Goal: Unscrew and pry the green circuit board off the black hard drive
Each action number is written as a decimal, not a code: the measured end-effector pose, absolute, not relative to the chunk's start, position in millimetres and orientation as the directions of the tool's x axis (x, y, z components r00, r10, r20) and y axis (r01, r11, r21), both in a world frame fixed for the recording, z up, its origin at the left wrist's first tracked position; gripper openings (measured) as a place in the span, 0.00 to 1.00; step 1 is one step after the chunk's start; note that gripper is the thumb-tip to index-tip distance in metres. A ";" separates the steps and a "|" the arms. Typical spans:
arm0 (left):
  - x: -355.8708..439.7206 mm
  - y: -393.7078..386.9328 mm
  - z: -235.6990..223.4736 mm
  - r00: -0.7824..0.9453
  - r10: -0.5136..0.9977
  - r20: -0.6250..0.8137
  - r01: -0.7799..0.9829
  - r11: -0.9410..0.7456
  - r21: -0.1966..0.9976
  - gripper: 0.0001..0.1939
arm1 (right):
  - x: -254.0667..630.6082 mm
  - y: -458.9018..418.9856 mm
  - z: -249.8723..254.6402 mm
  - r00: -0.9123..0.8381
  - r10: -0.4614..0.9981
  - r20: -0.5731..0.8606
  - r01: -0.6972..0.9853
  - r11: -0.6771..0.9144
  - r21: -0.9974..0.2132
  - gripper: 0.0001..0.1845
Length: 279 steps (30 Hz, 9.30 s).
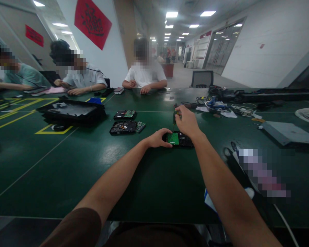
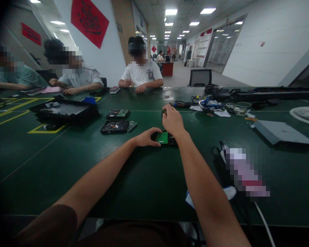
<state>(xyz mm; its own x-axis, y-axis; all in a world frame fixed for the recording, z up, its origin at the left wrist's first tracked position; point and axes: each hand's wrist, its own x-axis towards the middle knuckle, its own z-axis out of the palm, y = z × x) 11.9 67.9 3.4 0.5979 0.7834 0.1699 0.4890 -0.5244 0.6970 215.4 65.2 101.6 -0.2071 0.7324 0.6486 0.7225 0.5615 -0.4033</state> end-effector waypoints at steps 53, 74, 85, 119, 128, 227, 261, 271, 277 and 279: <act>11.3 65.6 6.6 0.598 0.786 0.155 0.490 -0.512 0.705 0.44 | 219.9 62.9 110.3 -0.139 0.722 0.678 0.750 0.523 -0.404 0.01; 12.4 65.1 7.4 0.593 0.789 0.159 0.496 -0.514 0.700 0.43 | 221.0 63.8 108.9 -0.151 0.723 0.674 0.749 0.529 -0.399 0.04; 11.6 64.8 9.4 0.591 0.794 0.142 0.502 -0.500 0.706 0.44 | 221.0 62.8 109.6 -0.166 0.709 0.686 0.754 0.540 -0.376 0.05; 10.7 67.0 5.5 0.608 0.776 0.168 0.492 -0.534 0.688 0.44 | 220.7 62.6 110.0 -0.180 0.712 0.679 0.750 0.546 -0.373 0.06; 11.7 67.3 4.6 0.603 0.777 0.178 0.486 -0.535 0.691 0.43 | 220.7 62.5 111.3 -0.189 0.709 0.679 0.734 0.562 -0.382 0.05; 13.0 67.9 2.2 0.601 0.776 0.191 0.483 -0.543 0.687 0.44 | 224.4 63.5 111.7 -0.165 0.728 0.666 0.735 0.540 -0.409 0.03; 12.4 67.7 3.8 0.608 0.773 0.180 0.494 -0.546 0.676 0.44 | 223.8 63.4 111.6 -0.167 0.721 0.673 0.760 0.529 -0.378 0.05; 13.2 67.2 4.2 0.599 0.781 0.177 0.485 -0.530 0.696 0.44 | 223.4 62.2 111.8 -0.191 0.720 0.667 0.728 0.560 -0.396 0.05; 13.5 64.8 7.9 0.594 0.789 0.158 0.492 -0.511 0.705 0.43 | 223.5 62.8 111.5 -0.150 0.736 0.660 0.757 0.515 -0.402 0.04; 13.7 64.2 8.3 0.595 0.787 0.160 0.490 -0.514 0.704 0.44 | 223.8 64.0 110.7 -0.136 0.748 0.649 0.749 0.507 -0.427 0.03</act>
